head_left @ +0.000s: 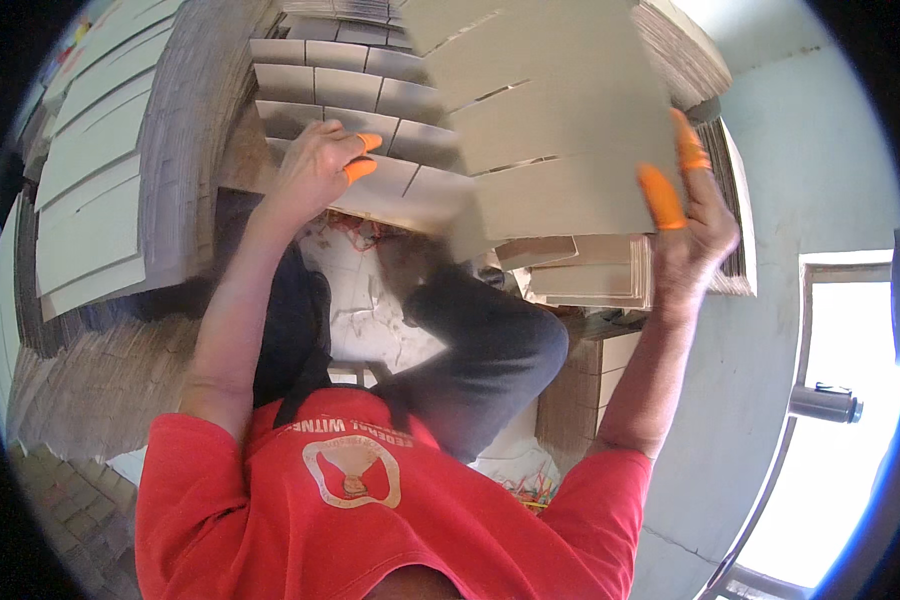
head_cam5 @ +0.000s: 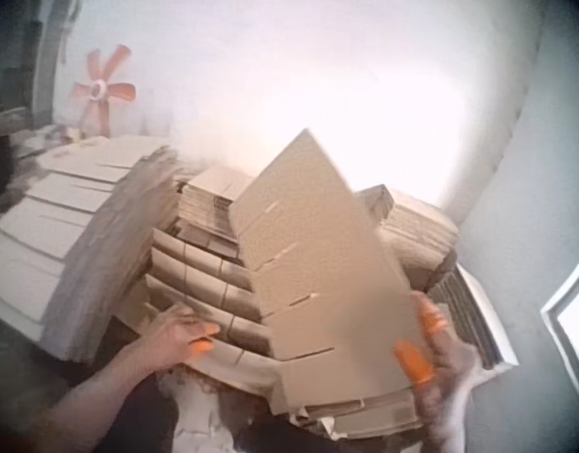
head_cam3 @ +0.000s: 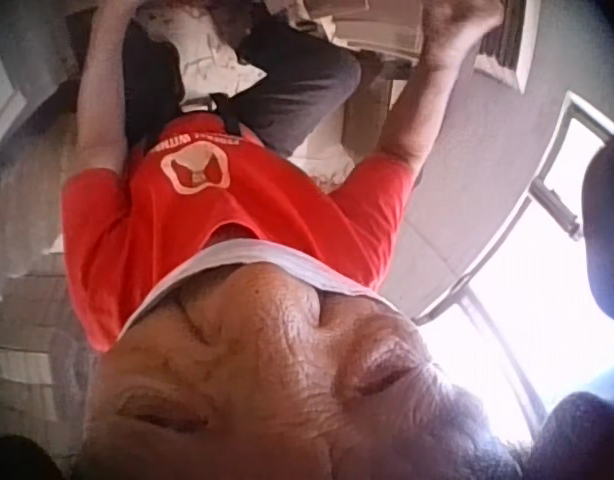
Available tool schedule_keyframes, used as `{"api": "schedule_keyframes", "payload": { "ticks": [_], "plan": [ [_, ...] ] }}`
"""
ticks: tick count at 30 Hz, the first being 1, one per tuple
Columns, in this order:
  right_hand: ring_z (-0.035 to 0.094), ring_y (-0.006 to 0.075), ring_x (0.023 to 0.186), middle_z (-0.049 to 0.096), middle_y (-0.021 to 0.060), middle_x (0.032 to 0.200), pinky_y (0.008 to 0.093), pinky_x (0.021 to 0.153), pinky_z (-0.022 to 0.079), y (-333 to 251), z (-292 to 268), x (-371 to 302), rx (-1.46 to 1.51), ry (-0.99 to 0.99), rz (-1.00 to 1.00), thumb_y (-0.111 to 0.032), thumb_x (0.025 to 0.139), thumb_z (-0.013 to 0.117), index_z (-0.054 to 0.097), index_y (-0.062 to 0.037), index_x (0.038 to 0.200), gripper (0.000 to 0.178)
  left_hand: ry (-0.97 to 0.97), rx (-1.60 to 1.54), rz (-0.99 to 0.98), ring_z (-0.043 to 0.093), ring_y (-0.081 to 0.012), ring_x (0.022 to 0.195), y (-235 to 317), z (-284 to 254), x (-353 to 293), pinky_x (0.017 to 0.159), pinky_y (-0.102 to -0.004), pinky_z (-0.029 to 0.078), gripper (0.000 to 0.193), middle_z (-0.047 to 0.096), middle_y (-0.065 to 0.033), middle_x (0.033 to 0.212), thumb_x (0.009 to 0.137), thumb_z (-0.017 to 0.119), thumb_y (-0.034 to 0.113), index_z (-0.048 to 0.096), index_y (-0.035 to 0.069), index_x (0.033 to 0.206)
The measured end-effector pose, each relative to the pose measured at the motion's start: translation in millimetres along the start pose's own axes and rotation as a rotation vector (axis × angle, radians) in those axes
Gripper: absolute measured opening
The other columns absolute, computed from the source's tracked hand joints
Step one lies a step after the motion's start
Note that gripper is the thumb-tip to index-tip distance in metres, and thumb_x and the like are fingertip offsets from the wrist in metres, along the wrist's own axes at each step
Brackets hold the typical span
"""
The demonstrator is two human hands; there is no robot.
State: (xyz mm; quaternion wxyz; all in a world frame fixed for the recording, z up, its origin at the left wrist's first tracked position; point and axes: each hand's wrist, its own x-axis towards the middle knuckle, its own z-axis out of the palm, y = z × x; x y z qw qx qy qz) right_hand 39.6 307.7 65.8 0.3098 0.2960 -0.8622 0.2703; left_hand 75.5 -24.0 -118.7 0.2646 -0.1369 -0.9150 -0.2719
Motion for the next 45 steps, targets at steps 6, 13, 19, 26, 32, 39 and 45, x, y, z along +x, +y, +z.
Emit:
{"api": "schedule_keyframes", "payload": {
  "ticks": [6, 13, 19, 26, 32, 39, 45],
  "plan": [
    [0.062, 0.0054, 0.092, 0.073, 0.0067, 0.105, 0.0233, 0.085, 0.052, -19.0, 45.6, 0.7, 0.210, -0.178, 0.143, -0.003, 0.085, 0.075, 0.060, -0.0045, 0.135, 0.052, 0.060, -0.073, 0.068, 0.066, -0.0320, 0.077, -5.5, 13.4, -7.9, 0.097, -0.0452, 0.049, 0.012, 0.067, -0.0158, 0.080, 0.080, 0.072, 0.006, 0.071, 0.002, 0.091],
    [0.059, 0.0038, 0.073, 0.069, 0.0053, 0.087, 0.0233, 0.066, 0.052, -15.0, 67.9, -1.0, 0.193, -0.196, 0.130, -0.006, 0.087, 0.073, 0.060, -0.0049, 0.135, 0.049, 0.111, -0.107, 0.094, 0.058, -0.0330, 0.074, -5.8, 15.8, -7.5, 0.073, -0.0439, 0.048, 0.006, 0.063, -0.0151, 0.074, 0.076, 0.065, 0.002, 0.065, 0.002, 0.082],
    [0.052, 0.0053, 0.057, 0.059, 0.0095, 0.066, 0.0250, 0.054, 0.049, -11.5, 79.3, -4.5, 0.176, -0.176, 0.062, -0.002, 0.086, 0.073, 0.058, -0.0072, 0.137, 0.054, 0.119, -0.108, 0.057, 0.057, -0.0335, 0.074, -8.8, 20.3, -6.7, 0.071, -0.0441, 0.048, 0.008, 0.063, -0.0152, 0.073, 0.074, 0.065, 0.002, 0.065, 0.004, 0.082],
    [0.053, 0.0102, 0.055, 0.057, 0.0116, 0.065, 0.0273, 0.055, 0.048, -17.0, 90.6, -0.9, 0.226, -0.287, 0.098, -0.002, 0.086, 0.073, 0.058, -0.0068, 0.137, 0.054, 0.023, -0.083, 0.009, 0.061, -0.0348, 0.076, -7.5, 19.3, -1.4, 0.077, -0.0443, 0.050, 0.010, 0.066, -0.0161, 0.078, 0.078, 0.070, 0.004, 0.069, 0.000, 0.087],
    [0.054, 0.0109, 0.055, 0.060, 0.0121, 0.066, 0.0280, 0.055, 0.048, -24.5, 89.7, -8.8, 0.145, -0.207, 0.101, -0.002, 0.087, 0.072, 0.057, -0.0064, 0.137, 0.053, 0.015, -0.063, 0.032, 0.061, -0.0348, 0.077, -6.4, 14.8, -3.9, 0.078, -0.0447, 0.050, 0.010, 0.065, -0.0159, 0.077, 0.077, 0.066, -0.002, 0.068, 0.000, 0.087],
    [0.058, 0.0127, 0.057, 0.062, 0.0129, 0.069, 0.0279, 0.058, 0.050, -19.4, 90.6, -16.6, 0.115, -0.154, 0.014, -0.001, 0.088, 0.070, 0.055, -0.0062, 0.139, 0.054, 0.051, -0.108, 0.047, 0.060, -0.0343, 0.077, -6.0, 17.8, -5.0, 0.076, -0.0449, 0.050, 0.018, 0.063, -0.0160, 0.076, 0.070, 0.062, -0.007, 0.068, -0.001, 0.085],
    [0.058, 0.0123, 0.054, 0.062, 0.0130, 0.067, 0.0277, 0.055, 0.049, -27.3, 88.3, -20.3, 0.151, -0.289, 0.156, -0.002, 0.086, 0.072, 0.056, -0.0066, 0.139, 0.056, 0.009, -0.072, 0.030, 0.060, -0.0325, 0.075, -6.7, 15.6, -8.5, 0.072, -0.0432, 0.050, 0.014, 0.063, -0.0150, 0.076, 0.073, 0.063, -0.006, 0.068, -0.001, 0.085]
  ]
}}
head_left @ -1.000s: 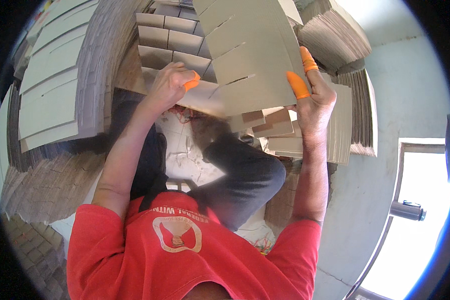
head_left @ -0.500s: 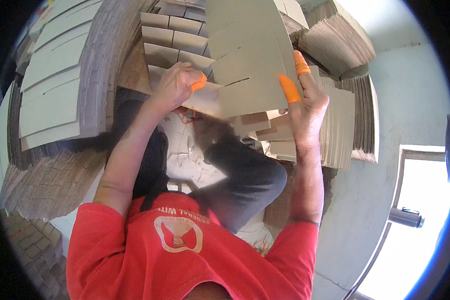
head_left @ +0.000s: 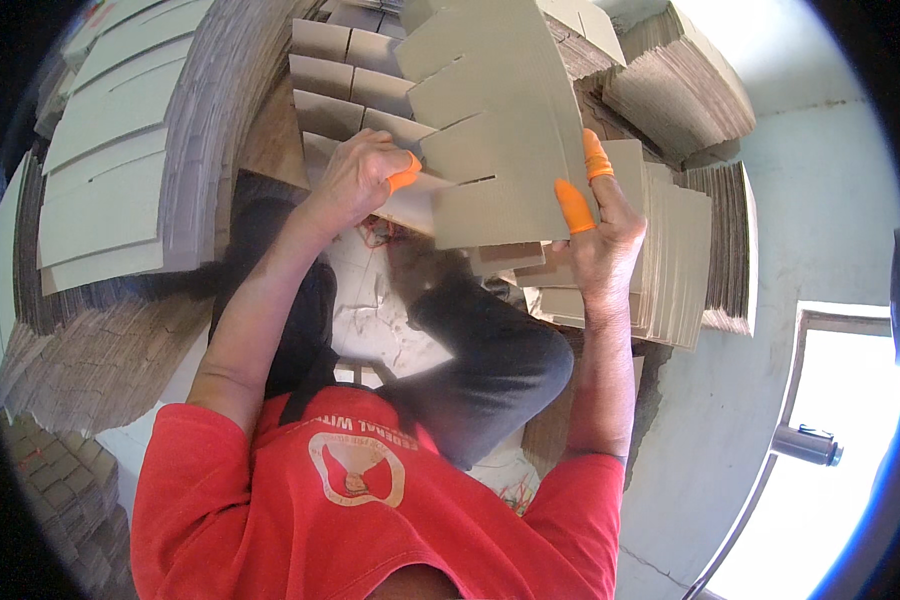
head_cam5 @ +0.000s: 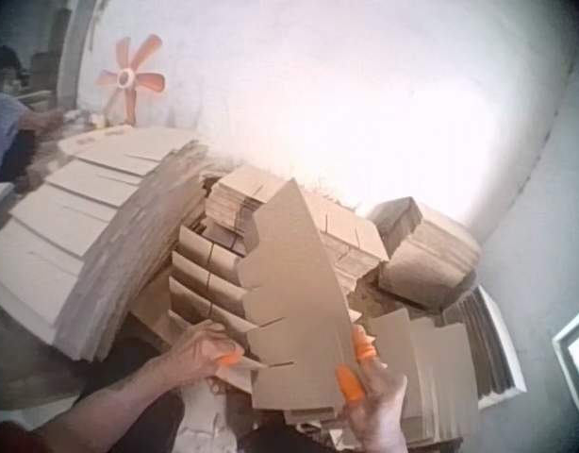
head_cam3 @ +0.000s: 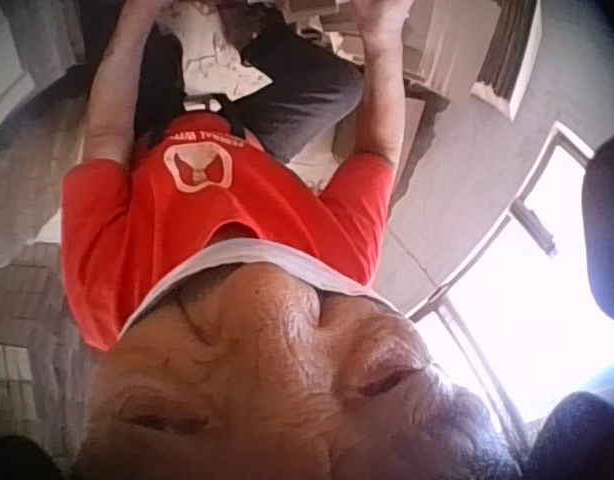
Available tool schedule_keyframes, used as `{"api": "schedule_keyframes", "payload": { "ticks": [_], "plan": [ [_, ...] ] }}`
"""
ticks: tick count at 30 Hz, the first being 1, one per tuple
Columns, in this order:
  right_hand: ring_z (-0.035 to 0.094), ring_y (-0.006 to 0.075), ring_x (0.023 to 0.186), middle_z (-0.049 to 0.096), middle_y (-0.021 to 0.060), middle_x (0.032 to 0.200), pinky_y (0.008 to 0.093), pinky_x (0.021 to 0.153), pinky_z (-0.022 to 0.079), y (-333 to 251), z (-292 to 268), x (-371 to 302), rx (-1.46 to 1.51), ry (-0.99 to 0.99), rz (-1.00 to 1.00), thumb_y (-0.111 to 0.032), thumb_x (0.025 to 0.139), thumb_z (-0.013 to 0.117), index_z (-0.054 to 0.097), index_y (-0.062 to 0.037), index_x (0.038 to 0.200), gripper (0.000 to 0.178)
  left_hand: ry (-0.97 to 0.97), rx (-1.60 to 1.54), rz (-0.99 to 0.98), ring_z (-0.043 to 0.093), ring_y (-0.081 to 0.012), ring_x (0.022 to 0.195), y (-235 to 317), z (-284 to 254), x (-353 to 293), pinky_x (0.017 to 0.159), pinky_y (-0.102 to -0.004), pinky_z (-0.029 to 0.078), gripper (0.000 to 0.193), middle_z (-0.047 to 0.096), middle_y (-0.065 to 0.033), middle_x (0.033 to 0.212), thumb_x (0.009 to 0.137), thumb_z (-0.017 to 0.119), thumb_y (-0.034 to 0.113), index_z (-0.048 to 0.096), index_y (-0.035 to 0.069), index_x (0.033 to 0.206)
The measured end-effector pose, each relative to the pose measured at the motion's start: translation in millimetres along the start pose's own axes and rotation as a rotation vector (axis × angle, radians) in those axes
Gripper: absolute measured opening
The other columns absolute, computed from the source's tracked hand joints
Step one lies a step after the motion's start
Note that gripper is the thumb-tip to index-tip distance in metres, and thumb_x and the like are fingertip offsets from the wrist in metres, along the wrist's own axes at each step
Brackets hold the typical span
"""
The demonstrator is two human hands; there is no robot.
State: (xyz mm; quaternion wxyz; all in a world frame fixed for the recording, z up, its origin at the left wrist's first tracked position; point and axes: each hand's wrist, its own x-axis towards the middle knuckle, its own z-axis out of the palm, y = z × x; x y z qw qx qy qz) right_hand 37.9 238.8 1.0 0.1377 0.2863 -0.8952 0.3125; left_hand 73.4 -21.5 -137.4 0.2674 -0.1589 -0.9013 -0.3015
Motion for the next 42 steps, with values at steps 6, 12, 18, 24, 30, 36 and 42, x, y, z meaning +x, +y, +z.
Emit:
{"api": "schedule_keyframes", "payload": {
  "ticks": [6, 12, 18, 24, 30, 36, 42],
  "plan": [
    [0.050, 0.0118, 0.047, 0.054, 0.0109, 0.057, 0.0266, 0.051, 0.047, 11.0, 4.0, 0.0, -0.117, 0.153, -0.226, -0.004, 0.087, 0.072, 0.056, -0.0062, 0.139, 0.054, 0.070, -0.016, 0.009, 0.059, -0.0321, 0.073, 4.9, 0.8, 1.3, 0.070, -0.0421, 0.050, 0.012, 0.062, -0.0145, 0.074, 0.073, 0.064, -0.004, 0.068, 0.000, 0.084],
    [0.047, 0.0100, 0.053, 0.053, 0.0096, 0.062, 0.0264, 0.056, 0.047, 5.7, 5.3, -4.1, -0.031, 0.095, -0.091, -0.005, 0.088, 0.072, 0.056, -0.0062, 0.139, 0.053, 0.053, -0.051, 0.049, 0.058, -0.0321, 0.073, 1.3, 0.2, 1.7, 0.067, -0.0431, 0.048, 0.010, 0.061, -0.0145, 0.075, 0.072, 0.065, -0.003, 0.067, 0.000, 0.081],
    [0.047, 0.0110, 0.055, 0.054, 0.0103, 0.064, 0.0262, 0.057, 0.048, 2.4, 7.3, -9.2, -0.102, 0.069, -0.087, -0.004, 0.088, 0.070, 0.055, -0.0043, 0.140, 0.053, 0.033, -0.064, -0.005, 0.057, -0.0342, 0.077, -1.0, 5.1, -2.1, 0.070, -0.0435, 0.047, 0.016, 0.059, -0.0141, 0.073, 0.068, 0.061, -0.003, 0.066, 0.005, 0.080],
    [0.056, 0.0035, 0.065, 0.069, 0.0055, 0.086, 0.0223, 0.048, 0.049, 7.1, 12.1, -18.6, 0.054, 0.109, -0.033, 0.007, 0.082, 0.071, 0.055, -0.0075, 0.141, 0.063, 0.065, -0.042, 0.004, 0.059, -0.0320, 0.075, 1.5, 4.9, -3.1, 0.070, -0.0422, 0.049, 0.012, 0.062, -0.0138, 0.073, 0.072, 0.063, -0.004, 0.068, 0.000, 0.081],
    [0.055, 0.0072, 0.055, 0.066, 0.0064, 0.074, 0.0264, 0.046, 0.047, 14.5, 16.8, -9.3, 0.012, -0.044, -0.098, 0.002, 0.086, 0.070, 0.058, -0.0065, 0.136, 0.052, 0.050, -0.081, 0.022, 0.059, -0.0333, 0.076, 0.8, 3.8, -2.6, 0.073, -0.0434, 0.048, 0.012, 0.060, -0.0145, 0.072, 0.071, 0.062, -0.006, 0.067, -0.001, 0.080],
    [0.057, 0.0121, 0.048, 0.061, 0.0083, 0.064, 0.0294, 0.047, 0.048, 19.7, 48.5, 5.4, 0.077, -0.126, -0.159, 0.001, 0.087, 0.069, 0.058, -0.0067, 0.134, 0.049, 0.019, -0.054, -0.002, 0.057, -0.0345, 0.074, -1.1, 8.7, 3.9, 0.071, -0.0441, 0.047, 0.007, 0.059, -0.0155, 0.071, 0.072, 0.063, -0.005, 0.064, -0.001, 0.077],
    [0.056, 0.0106, 0.049, 0.065, 0.0087, 0.075, 0.0286, 0.047, 0.047, 10.8, 36.5, 27.3, 0.145, -0.295, -0.096, 0.001, 0.087, 0.068, 0.054, -0.0032, 0.136, 0.051, 0.042, -0.079, -0.035, 0.059, -0.0350, 0.075, -3.8, 12.5, 8.9, 0.071, -0.0461, 0.047, 0.006, 0.060, -0.0148, 0.072, 0.076, 0.069, 0.002, 0.065, -0.001, 0.080]
  ]
}}
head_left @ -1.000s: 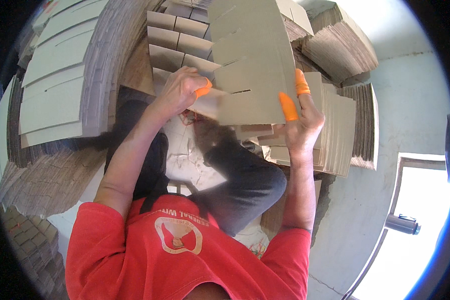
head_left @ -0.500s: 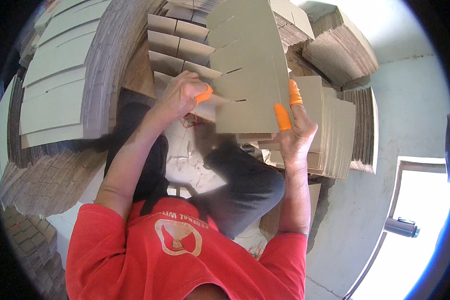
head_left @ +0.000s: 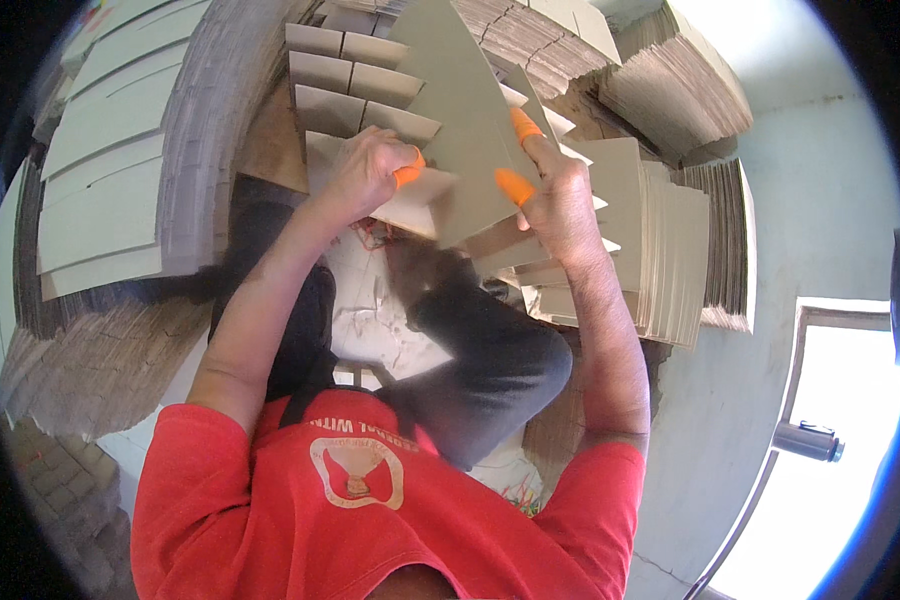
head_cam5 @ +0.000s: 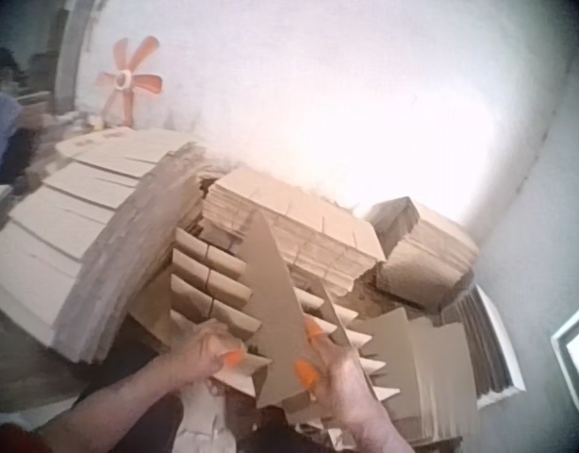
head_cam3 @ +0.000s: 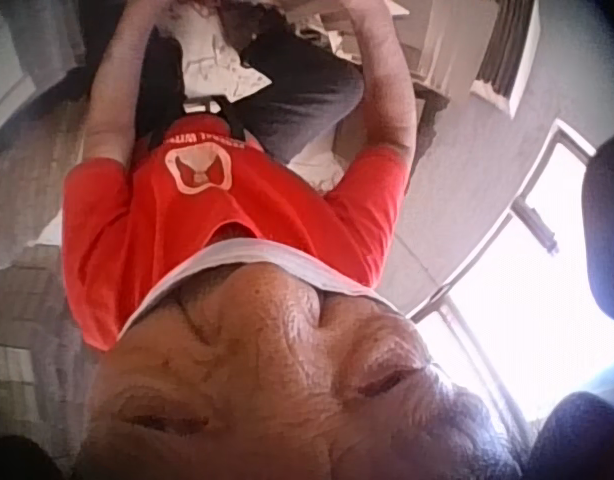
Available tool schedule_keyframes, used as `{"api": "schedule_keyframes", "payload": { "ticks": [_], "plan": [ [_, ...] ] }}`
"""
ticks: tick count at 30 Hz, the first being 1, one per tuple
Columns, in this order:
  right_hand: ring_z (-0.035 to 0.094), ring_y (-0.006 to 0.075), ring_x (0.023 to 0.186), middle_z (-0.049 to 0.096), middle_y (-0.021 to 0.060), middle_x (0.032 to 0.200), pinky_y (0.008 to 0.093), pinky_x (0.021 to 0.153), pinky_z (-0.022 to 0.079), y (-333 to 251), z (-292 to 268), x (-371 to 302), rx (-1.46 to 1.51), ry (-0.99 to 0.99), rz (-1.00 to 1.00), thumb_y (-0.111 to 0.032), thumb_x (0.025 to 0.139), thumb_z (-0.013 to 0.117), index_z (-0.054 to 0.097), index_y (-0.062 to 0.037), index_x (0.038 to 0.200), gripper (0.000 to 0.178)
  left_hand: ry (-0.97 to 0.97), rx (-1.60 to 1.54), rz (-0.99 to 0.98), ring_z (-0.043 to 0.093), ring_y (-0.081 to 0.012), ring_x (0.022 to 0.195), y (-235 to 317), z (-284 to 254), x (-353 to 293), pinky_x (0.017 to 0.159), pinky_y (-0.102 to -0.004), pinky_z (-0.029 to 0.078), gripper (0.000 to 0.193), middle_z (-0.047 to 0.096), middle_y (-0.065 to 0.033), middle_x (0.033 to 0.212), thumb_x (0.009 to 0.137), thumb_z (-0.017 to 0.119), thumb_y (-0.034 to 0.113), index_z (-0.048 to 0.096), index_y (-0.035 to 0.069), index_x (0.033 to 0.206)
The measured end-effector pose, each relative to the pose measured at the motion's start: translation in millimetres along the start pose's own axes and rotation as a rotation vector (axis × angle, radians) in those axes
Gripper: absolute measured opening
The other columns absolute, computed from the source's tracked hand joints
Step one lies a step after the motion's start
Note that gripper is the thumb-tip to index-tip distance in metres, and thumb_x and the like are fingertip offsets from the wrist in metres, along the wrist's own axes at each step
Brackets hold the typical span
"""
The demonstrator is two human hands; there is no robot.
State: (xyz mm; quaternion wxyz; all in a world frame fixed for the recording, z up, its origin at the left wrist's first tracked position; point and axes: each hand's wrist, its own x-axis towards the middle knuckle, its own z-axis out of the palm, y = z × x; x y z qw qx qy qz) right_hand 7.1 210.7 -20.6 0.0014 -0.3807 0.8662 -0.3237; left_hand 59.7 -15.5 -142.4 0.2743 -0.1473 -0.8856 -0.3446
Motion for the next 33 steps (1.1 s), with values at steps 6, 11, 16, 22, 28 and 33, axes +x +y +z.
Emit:
{"api": "schedule_keyframes", "payload": {
  "ticks": [6, 11, 16, 22, 28, 33],
  "plan": [
    [0.066, 0.0430, 0.081, 0.067, 0.0249, 0.086, 0.0462, 0.073, 0.055, 45.7, 43.8, -12.5, -0.250, -0.369, -0.156, -0.004, 0.084, 0.066, 0.055, 0.0064, 0.126, 0.045, -0.043, 0.051, 0.021, 0.060, -0.0322, 0.078, 6.5, -1.8, 5.0, 0.071, -0.0433, 0.049, 0.011, 0.064, -0.0136, 0.078, 0.076, 0.072, 0.005, 0.068, 0.001, 0.084],
    [0.067, 0.0355, 0.076, 0.067, 0.0180, 0.088, 0.0447, 0.066, 0.055, 29.8, 50.9, -33.7, -0.321, -0.099, -0.134, -0.011, 0.085, 0.070, 0.057, -0.0010, 0.128, 0.046, -0.064, 0.077, 0.037, 0.062, -0.0307, 0.084, 6.2, -8.9, -4.4, 0.075, -0.0408, 0.050, 0.022, 0.067, -0.0119, 0.087, 0.074, 0.075, 0.005, 0.070, 0.004, 0.095],
    [0.067, 0.0306, 0.086, 0.067, 0.0123, 0.098, 0.0405, 0.075, 0.055, 78.3, -13.4, -70.5, -0.536, 0.460, 0.103, -0.008, 0.088, 0.069, 0.062, -0.0118, 0.128, 0.041, -0.121, 0.171, 0.067, 0.057, -0.0305, 0.115, 24.8, -18.9, -4.1, 0.098, -0.0414, 0.047, 0.061, 0.065, -0.0117, 0.123, 0.072, 0.079, 0.007, 0.061, 0.008, 0.131],
    [0.055, 0.0344, 0.109, 0.058, 0.0182, 0.113, 0.0426, 0.081, 0.052, 210.1, -65.7, -145.4, -1.153, 0.394, 0.629, -0.021, 0.087, 0.070, 0.054, -0.0037, 0.130, 0.049, -0.050, 0.269, 0.039, 0.053, -0.0300, 0.122, 25.3, -25.4, -11.7, 0.103, -0.0422, 0.043, 0.069, 0.063, -0.0107, 0.127, 0.070, 0.081, 0.011, 0.059, 0.012, 0.135],
    [0.064, 0.0397, 0.100, 0.066, 0.0196, 0.105, 0.0459, 0.083, 0.052, 253.9, -89.2, -152.2, -0.921, 0.433, 0.702, -0.024, 0.080, 0.079, 0.059, -0.0042, 0.120, 0.049, -0.006, 0.321, -0.003, 0.055, -0.0293, 0.119, 13.3, -32.8, -15.2, 0.102, -0.0428, 0.041, 0.063, 0.064, -0.0114, 0.122, 0.070, 0.083, 0.015, 0.063, 0.012, 0.130],
    [0.068, 0.0292, 0.091, 0.070, 0.0206, 0.096, 0.0404, 0.080, 0.055, 217.7, -115.7, -144.7, -0.701, 0.839, 0.802, -0.009, 0.083, 0.076, 0.061, -0.0023, 0.115, 0.035, 0.103, 0.458, 0.005, 0.057, -0.0276, 0.115, -2.8, -45.8, -19.6, 0.102, -0.0440, 0.040, 0.054, 0.066, -0.0112, 0.115, 0.070, 0.083, 0.019, 0.069, 0.011, 0.121]
  ]
}}
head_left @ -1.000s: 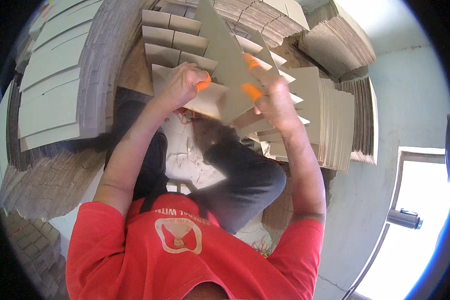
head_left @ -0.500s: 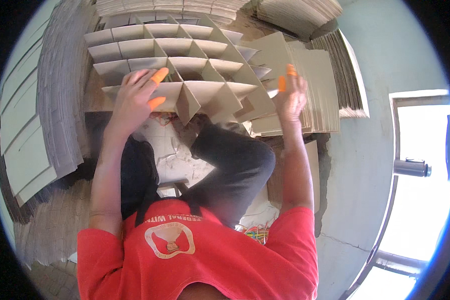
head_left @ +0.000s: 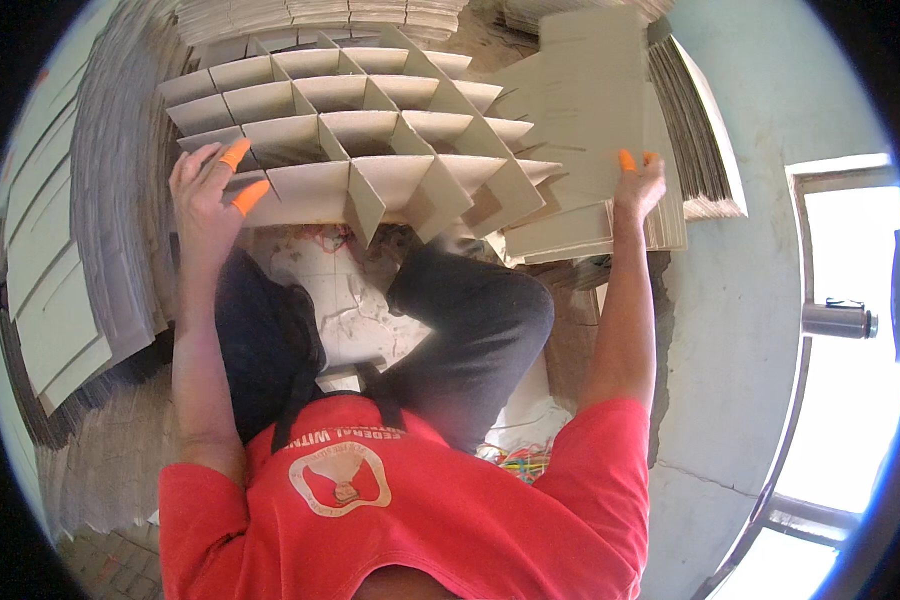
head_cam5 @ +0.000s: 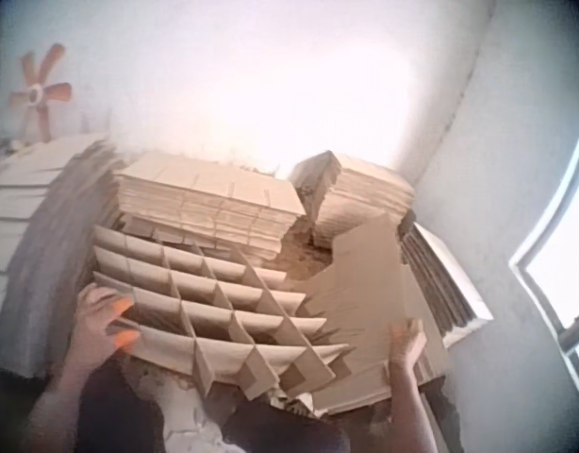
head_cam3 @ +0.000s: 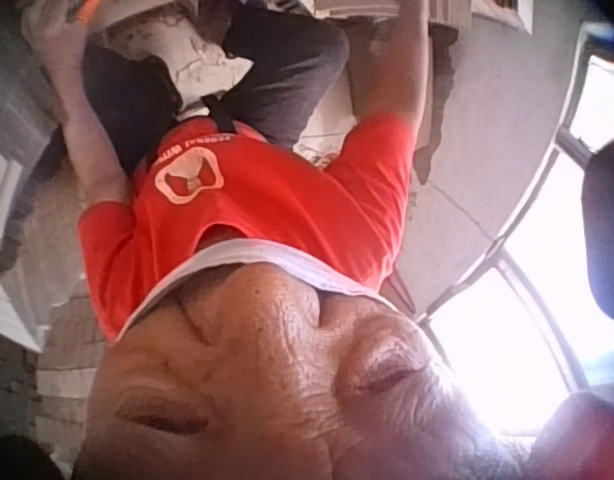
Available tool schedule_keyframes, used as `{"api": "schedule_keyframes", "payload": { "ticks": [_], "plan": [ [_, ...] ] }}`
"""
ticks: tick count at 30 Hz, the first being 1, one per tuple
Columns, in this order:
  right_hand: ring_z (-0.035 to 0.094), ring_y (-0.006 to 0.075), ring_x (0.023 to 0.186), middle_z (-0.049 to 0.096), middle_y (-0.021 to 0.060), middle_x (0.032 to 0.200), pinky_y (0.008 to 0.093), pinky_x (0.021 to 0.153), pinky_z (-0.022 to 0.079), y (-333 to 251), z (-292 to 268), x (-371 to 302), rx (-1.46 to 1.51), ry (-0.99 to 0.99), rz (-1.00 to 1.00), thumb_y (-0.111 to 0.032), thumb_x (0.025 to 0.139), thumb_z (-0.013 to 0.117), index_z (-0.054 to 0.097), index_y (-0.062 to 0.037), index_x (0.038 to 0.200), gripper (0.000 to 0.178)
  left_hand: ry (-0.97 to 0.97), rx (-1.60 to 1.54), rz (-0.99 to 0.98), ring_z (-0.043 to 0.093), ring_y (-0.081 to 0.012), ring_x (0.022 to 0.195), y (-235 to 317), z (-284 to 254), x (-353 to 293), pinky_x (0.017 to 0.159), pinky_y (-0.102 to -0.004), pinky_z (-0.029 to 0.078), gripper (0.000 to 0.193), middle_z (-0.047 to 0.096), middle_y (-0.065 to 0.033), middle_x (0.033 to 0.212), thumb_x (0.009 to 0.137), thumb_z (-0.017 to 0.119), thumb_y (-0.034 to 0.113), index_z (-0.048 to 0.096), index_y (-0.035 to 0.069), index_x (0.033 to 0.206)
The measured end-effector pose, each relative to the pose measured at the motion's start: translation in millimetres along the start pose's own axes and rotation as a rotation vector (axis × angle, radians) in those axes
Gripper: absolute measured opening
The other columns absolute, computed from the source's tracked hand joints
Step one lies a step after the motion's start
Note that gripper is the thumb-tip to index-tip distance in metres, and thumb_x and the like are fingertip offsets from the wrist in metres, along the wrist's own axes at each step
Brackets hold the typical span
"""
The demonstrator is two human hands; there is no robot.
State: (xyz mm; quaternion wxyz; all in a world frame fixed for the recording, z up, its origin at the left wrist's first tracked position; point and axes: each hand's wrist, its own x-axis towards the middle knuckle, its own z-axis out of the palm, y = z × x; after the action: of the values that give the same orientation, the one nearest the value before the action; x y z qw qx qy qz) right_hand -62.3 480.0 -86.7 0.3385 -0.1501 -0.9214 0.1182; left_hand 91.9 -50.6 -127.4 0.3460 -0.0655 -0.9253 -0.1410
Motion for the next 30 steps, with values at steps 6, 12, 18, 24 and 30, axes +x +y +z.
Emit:
{"api": "schedule_keyframes", "payload": {
  "ticks": [6, 12, 18, 24, 30],
  "plan": [
    [0.062, 0.0129, 0.090, 0.069, 0.0080, 0.106, 0.0285, 0.080, 0.053, -70.2, -69.9, 13.9, 0.600, 0.393, -0.326, 0.007, 0.083, 0.071, 0.057, -0.0009, 0.129, 0.049, 0.008, -0.270, -0.157, 0.062, -0.0265, 0.099, -16.3, -0.1, -6.8, 0.090, -0.0387, 0.047, 0.037, 0.069, -0.0103, 0.097, 0.072, 0.082, 0.013, 0.075, 0.009, 0.108],
    [0.060, 0.0138, 0.104, 0.064, 0.0100, 0.124, 0.0296, 0.093, 0.054, -206.2, -143.9, -36.0, 0.776, -0.235, -0.504, 0.012, 0.090, 0.058, 0.053, -0.0013, 0.140, 0.051, -0.049, -0.514, -0.286, 0.063, -0.0260, 0.082, -20.2, 4.7, -15.4, 0.073, -0.0350, 0.051, 0.024, 0.070, -0.0117, 0.090, 0.077, 0.076, 0.005, 0.074, 0.003, 0.101],
    [0.062, 0.0086, 0.102, 0.070, 0.0094, 0.117, 0.0285, 0.090, 0.053, -271.9, -123.8, -79.1, 0.739, -0.379, -0.824, 0.006, 0.088, 0.068, 0.059, 0.0007, 0.133, 0.047, -0.011, -0.512, -0.230, 0.060, -0.0237, 0.076, -15.2, 3.9, -12.8, 0.067, -0.0349, 0.049, 0.016, 0.070, -0.0115, 0.081, 0.077, 0.075, 0.002, 0.073, 0.000, 0.092],
    [0.065, 0.0142, 0.103, 0.070, 0.0167, 0.119, 0.0310, 0.091, 0.053, -299.4, -102.4, -96.0, 0.658, -0.442, -0.845, 0.004, 0.088, 0.067, 0.057, 0.0002, 0.134, 0.047, 0.040, -0.538, -0.185, 0.057, -0.0278, 0.073, -16.8, 8.7, -13.5, 0.066, -0.0379, 0.048, 0.014, 0.069, -0.0125, 0.080, 0.076, 0.074, 0.001, 0.071, 0.000, 0.090],
    [0.066, 0.0116, 0.094, 0.073, 0.0146, 0.104, 0.0293, 0.082, 0.055, -308.2, -108.7, -103.6, 0.550, -0.502, -0.776, 0.004, 0.087, 0.068, 0.062, -0.0021, 0.130, 0.043, 0.054, -0.554, -0.219, 0.057, -0.0301, 0.074, -17.3, 8.6, -15.9, 0.066, -0.0397, 0.048, 0.014, 0.067, -0.0136, 0.079, 0.075, 0.074, 0.001, 0.070, -0.001, 0.088]
  ]
}}
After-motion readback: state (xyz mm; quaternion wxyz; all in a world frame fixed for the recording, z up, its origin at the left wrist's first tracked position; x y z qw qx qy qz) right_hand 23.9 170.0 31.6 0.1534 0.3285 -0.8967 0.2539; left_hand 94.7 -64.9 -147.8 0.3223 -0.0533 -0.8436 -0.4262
